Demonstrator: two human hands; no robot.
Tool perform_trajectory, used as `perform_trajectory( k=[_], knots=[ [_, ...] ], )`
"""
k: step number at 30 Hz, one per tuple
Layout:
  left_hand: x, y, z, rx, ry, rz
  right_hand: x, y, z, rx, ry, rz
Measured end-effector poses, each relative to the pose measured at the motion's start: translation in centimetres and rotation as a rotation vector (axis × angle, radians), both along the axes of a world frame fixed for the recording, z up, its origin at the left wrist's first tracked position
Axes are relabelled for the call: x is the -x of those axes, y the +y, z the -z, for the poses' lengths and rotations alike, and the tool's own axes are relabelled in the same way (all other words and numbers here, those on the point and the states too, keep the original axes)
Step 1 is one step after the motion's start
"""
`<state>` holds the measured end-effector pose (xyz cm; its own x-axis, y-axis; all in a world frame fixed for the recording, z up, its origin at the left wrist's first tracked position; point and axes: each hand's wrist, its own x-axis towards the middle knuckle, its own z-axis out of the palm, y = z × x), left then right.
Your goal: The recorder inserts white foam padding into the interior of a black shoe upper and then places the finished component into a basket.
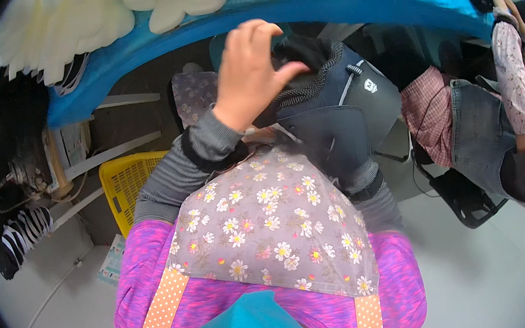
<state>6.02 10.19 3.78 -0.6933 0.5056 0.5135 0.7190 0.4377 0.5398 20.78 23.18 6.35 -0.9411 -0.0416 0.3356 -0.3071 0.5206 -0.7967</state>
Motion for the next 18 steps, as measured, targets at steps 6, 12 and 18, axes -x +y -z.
perform_trajectory(
  k=[6, 12, 18],
  knots=[
    [-3.4, -0.9, -4.6, -0.09, -0.127, 0.338, -1.4, 1.7, 1.7, -0.062, -0.035, 0.087],
    [-4.5, 0.0, -2.6, -0.114, -0.352, 0.352, -0.6, 0.6, 3.3, -0.06, -0.035, 0.132],
    [-3.6, 0.3, -1.1, 0.059, -0.889, 0.425, -0.3, 0.1, 4.8, -0.047, -0.048, 0.154]
  ],
)
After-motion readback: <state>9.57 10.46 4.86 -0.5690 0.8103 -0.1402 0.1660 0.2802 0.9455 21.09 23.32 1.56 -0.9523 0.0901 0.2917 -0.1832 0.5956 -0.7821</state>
